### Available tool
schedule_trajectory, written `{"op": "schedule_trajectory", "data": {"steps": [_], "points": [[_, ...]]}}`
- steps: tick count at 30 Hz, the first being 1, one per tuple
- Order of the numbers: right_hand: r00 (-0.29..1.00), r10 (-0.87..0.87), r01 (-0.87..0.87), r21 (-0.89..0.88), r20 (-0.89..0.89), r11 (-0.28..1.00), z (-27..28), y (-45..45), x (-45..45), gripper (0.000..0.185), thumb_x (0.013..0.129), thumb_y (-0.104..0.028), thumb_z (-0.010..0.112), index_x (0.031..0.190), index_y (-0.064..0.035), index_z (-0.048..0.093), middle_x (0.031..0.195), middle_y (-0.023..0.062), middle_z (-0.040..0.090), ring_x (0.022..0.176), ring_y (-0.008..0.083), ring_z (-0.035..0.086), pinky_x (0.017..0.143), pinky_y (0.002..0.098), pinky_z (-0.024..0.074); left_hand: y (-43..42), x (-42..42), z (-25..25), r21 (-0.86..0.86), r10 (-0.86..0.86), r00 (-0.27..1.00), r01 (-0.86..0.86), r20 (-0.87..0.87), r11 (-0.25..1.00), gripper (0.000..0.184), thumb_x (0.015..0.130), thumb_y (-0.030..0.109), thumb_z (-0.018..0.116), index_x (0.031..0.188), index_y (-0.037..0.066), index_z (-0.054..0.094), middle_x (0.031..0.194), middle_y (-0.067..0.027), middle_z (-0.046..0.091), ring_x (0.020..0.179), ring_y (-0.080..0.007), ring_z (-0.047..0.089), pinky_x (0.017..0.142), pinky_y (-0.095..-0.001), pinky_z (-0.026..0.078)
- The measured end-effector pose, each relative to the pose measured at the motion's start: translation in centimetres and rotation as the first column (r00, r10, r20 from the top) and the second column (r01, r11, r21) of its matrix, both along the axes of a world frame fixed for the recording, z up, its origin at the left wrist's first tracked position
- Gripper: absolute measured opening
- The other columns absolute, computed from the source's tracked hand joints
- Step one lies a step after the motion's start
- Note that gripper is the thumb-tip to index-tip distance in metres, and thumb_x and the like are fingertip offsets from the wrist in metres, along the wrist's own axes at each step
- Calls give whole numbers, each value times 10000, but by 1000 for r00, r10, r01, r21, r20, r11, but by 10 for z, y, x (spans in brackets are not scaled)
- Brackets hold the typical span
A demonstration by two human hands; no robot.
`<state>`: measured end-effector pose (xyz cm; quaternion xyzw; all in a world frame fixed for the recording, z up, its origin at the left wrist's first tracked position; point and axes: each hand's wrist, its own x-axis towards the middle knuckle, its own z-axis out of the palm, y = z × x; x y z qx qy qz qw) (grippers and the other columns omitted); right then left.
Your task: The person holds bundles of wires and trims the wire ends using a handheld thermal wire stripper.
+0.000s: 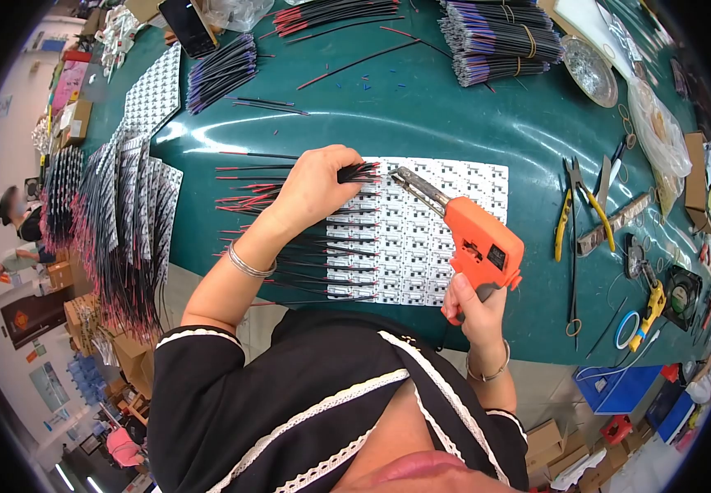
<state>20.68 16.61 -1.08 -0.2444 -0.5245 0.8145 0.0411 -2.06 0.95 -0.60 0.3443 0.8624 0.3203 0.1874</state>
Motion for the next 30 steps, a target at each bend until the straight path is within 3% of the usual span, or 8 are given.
{"op": "schedule_trajectory", "data": {"steps": [6,12,21,24,27,30], "points": [[1000,-3,3,-41,10,999,-1,-3,-1,151,868,-102,558,938,9,482,582,15,503,418,68,447,372,201,355,0,-1,-1,-16,-17,1000,16,-22,1000,224,662,45,670,854,-46,598,810,-151,609,742,-313,594,682,-332,464],[999,10,-11,16,35,1000,1,-5,-4,213,873,-123,547,973,45,462,522,26,467,392,88,429,378,232,381,1,0,1,-39,-36,998,33,-54,999,234,646,38,668,855,-46,603,812,-154,609,749,-319,595,681,-339,465],[999,17,-19,65,27,998,0,-6,-5,162,875,-118,539,772,-7,484,522,15,457,393,86,426,373,230,381,7,-1,7,-62,-52,997,48,-62,997,229,642,58,650,837,-52,599,793,-183,596,735,-350,577,668,-364,457],[999,29,-30,71,20,997,-1,-5,-4,157,874,-119,542,786,-3,485,519,19,455,392,88,426,369,230,380,10,-1,9,-85,-66,996,61,-57,995,221,645,64,643,825,-56,594,781,-190,586,726,-361,566,655,-371,449],[998,-52,53,-69,17,996,2,-6,-1,118,866,-109,562,889,-2,520,560,9,508,424,65,453,378,199,355,10,-3,7,-68,-94,992,88,-88,994,217,652,76,648,818,-52,592,771,-189,580,717,-367,558,647,-374,442],[1000,-5,5,-42,-18,999,-5,-1,5,134,870,-117,558,911,-1,506,541,12,502,414,64,446,371,198,342,9,-5,3,-32,-98,989,95,-114,995,206,663,77,650,815,-50,591,766,-182,577,709,-361,555,642,-373,437]]}}
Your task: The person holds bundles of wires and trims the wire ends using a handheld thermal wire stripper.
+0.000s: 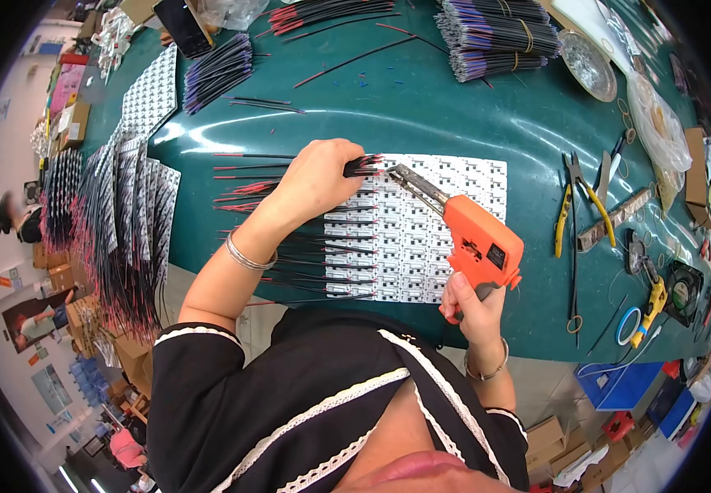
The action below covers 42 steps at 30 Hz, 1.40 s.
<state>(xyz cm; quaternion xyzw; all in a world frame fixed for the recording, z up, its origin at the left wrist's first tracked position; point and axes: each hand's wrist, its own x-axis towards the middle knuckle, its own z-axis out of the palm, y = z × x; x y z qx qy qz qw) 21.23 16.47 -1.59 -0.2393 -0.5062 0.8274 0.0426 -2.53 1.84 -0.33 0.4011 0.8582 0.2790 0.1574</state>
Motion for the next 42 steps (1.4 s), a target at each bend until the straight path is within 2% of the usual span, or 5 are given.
{"op": "schedule_trajectory", "data": {"steps": [27,33,36,39,42], "points": [[996,-75,74,-18,-44,997,7,4,-8,245,877,-129,522,1020,63,471,537,32,419,402,109,440,370,236,375,3,-16,5,-53,-205,978,207,41,977,196,659,47,655,809,-51,575,779,-174,577,694,-354,543,620,-373,434],[995,-68,69,16,-74,997,4,8,-15,203,878,-123,519,965,52,464,541,35,436,405,108,449,380,239,402,-4,-14,8,-36,43,935,-32,352,999,171,756,94,655,836,-41,588,710,-77,554,628,-168,500,591,-294,412],[997,-46,48,21,-68,999,5,8,-18,205,877,-117,520,971,54,459,539,35,443,401,107,445,378,242,401,-8,-14,3,82,17,973,-37,230,996,165,775,92,648,862,-34,587,700,-44,532,633,-104,456,581,-253,392],[997,-39,40,21,-64,999,2,8,-18,235,874,-111,524,1014,64,456,533,35,441,399,107,443,379,240,399,-7,-15,0,99,79,978,-100,193,990,162,770,82,652,871,-26,585,698,-40,539,613,-92,455,567,-244,387],[998,-32,33,23,-48,999,2,8,-18,262,873,-109,527,1047,71,450,527,35,439,397,107,441,381,239,398,-1,-15,14,-5,162,935,-170,315,985,185,757,96,651,882,-30,599,734,-106,594,618,-216,525,585,-304,416]]}}
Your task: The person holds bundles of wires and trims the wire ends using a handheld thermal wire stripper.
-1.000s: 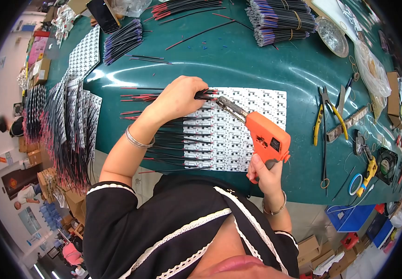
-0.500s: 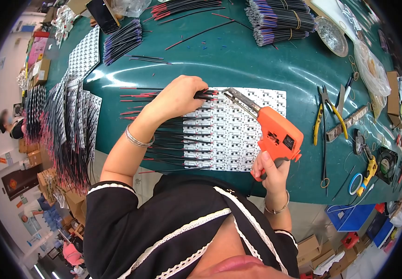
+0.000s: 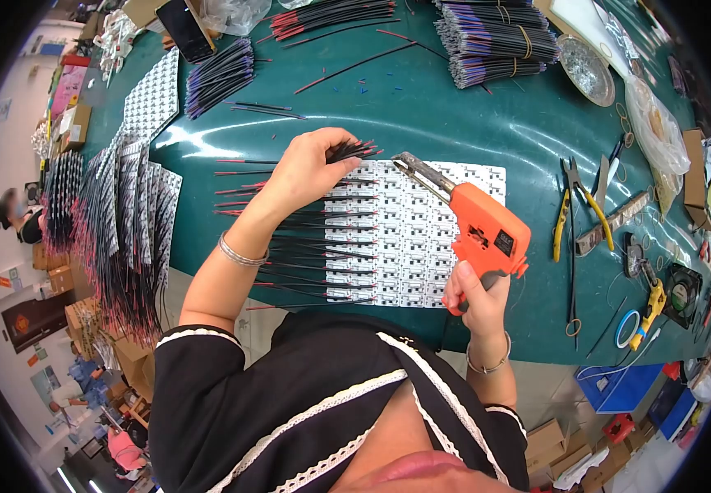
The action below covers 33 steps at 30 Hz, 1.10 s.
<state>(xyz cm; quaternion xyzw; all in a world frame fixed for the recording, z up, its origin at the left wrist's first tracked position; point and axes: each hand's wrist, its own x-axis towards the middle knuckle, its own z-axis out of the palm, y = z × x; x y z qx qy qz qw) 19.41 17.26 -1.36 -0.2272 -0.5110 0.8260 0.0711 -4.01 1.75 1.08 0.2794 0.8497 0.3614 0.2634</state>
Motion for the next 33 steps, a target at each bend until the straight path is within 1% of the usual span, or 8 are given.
{"op": "schedule_trajectory", "data": {"steps": [3,6,9,12,18,21,30,33], "points": [[1000,0,0,10,-5,1000,-1,0,0,266,874,-111,528,1051,71,450,528,37,443,397,107,442,382,240,401,-2,-1,-15,137,8,997,2,-72,991,189,755,99,653,877,-34,597,740,-128,597,597,-211,509,574,-298,412],[1000,-3,3,25,1,1000,-1,0,0,262,873,-110,530,1045,71,452,528,41,449,397,108,441,383,241,401,0,0,-9,41,-37,991,42,-127,998,181,753,102,651,861,-33,598,695,-140,583,564,-210,495,561,-296,409],[1000,-19,19,21,-3,1000,-2,-1,0,265,870,-106,535,1048,73,454,528,42,455,397,107,442,383,239,402,2,1,-6,-44,-28,997,25,-73,999,173,756,107,642,845,-34,597,650,-143,567,537,-222,486,551,-303,406],[1000,6,-6,8,8,1000,-2,-1,0,246,865,-100,544,1025,65,458,528,41,457,398,105,444,382,237,401,0,-1,-12,0,-36,997,36,-68,999,164,772,107,645,840,-32,591,637,-61,559,582,-88,459,554,-249,402],[995,0,-3,32,100,999,7,-6,-6,217,866,-113,555,977,48,462,526,39,466,397,99,444,375,227,386,1,3,-16,-24,-49,986,46,-160,999,164,728,98,649,828,-23,603,645,-112,590,573,-142,533,568,-278,427],[997,8,-12,50,72,999,2,-6,-5,224,870,-118,552,988,51,463,522,36,468,397,97,442,373,223,378,1,5,-16,-20,-56,978,53,-200,998,164,718,97,651,823,-21,606,666,-135,601,565,-196,549,568,-294,431],[998,-1,-3,61,69,998,1,-10,-8,195,875,-107,539,973,43,464,517,28,464,384,93,431,361,220,367,2,5,-16,-51,-75,976,65,-207,997,161,706,93,645,810,-23,604,652,-151,591,566,-259,558,566,-316,433],[997,34,-40,77,76,996,1,-8,-9,195,874,-109,539,973,42,464,517,25,464,381,88,428,356,213,363,3,5,-14,-81,-79,978,64,-195,995,161,698,90,641,806,-24,603,661,-157,590,573,-278,556,566,-321,432]]}}
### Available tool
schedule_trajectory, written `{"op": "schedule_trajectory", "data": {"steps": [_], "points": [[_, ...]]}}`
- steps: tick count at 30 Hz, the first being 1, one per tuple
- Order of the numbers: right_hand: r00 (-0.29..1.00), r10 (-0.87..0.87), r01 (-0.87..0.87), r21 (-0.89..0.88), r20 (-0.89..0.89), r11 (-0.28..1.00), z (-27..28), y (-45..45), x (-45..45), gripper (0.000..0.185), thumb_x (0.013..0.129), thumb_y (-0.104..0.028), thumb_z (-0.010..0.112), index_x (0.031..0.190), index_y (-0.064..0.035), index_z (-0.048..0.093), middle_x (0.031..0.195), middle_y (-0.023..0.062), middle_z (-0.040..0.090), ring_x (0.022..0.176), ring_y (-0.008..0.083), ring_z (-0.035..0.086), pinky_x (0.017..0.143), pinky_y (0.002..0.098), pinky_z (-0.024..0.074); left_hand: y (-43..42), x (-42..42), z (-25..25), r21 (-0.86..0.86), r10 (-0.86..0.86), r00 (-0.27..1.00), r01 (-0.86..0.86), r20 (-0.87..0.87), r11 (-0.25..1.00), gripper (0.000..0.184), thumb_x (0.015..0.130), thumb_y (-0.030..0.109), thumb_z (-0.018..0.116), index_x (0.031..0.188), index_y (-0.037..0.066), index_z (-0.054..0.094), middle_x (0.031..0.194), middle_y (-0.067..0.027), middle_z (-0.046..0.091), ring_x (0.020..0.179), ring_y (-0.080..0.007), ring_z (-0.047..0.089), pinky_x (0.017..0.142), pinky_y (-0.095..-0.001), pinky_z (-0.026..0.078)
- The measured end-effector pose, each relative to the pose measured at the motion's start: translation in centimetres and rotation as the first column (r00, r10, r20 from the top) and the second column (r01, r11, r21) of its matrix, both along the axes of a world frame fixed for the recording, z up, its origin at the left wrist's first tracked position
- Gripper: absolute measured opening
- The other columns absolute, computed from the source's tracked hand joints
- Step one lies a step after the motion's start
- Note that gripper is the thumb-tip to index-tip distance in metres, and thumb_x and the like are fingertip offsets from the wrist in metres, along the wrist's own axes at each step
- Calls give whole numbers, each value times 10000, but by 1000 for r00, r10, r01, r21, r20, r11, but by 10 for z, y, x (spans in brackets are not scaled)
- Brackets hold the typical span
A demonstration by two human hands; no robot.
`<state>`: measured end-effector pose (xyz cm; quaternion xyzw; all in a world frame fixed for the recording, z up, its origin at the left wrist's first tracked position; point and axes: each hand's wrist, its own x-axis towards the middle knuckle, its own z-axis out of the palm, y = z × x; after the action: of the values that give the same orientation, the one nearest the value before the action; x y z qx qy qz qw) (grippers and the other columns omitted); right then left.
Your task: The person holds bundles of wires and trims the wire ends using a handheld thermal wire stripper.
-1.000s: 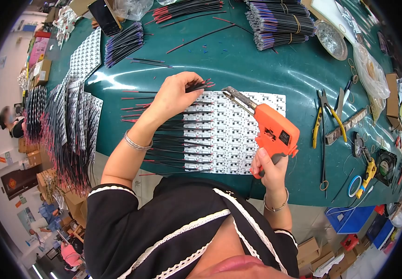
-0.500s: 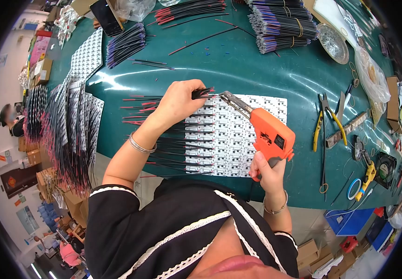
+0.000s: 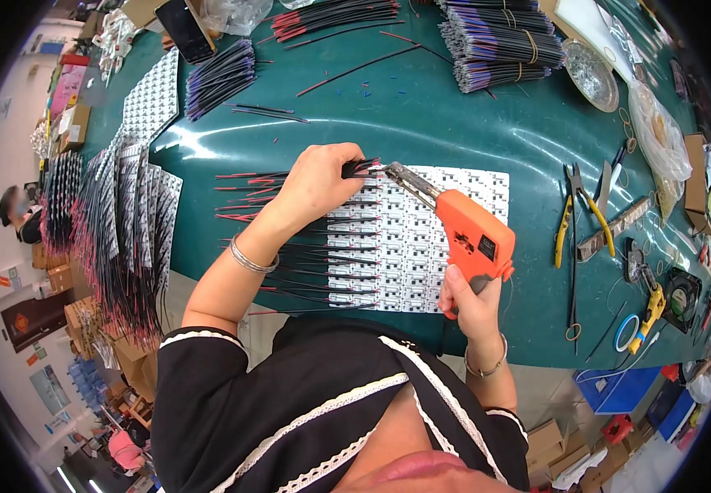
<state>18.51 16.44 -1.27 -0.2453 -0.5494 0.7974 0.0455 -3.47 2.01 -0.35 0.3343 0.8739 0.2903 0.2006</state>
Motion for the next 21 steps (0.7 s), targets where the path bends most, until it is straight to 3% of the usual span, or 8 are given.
{"op": "schedule_trajectory", "data": {"steps": [6,9,21], "points": [[1000,24,-24,-4,6,1000,-2,1,1,203,873,-122,545,962,45,472,517,24,462,383,87,429,359,212,367,0,-1,0,-6,-21,1000,21,-10,1000,164,693,92,631,807,-23,604,668,-160,590,583,-293,552,570,-325,430],[999,-45,45,-52,3,998,1,-1,1,219,871,-131,547,972,50,476,511,27,458,387,90,432,367,218,373,1,-1,2,-9,-27,1000,27,-10,1000,167,694,91,631,813,-24,605,673,-161,591,576,-284,547,570,-320,431],[1000,-10,10,-58,-9,998,-1,0,4,261,872,-162,554,996,54,474,508,24,458,387,85,435,353,212,353,5,-15,7,-74,-110,991,116,83,990,191,699,87,629,843,-38,614,660,-133,594,572,-175,530,582,-290,434]]}}
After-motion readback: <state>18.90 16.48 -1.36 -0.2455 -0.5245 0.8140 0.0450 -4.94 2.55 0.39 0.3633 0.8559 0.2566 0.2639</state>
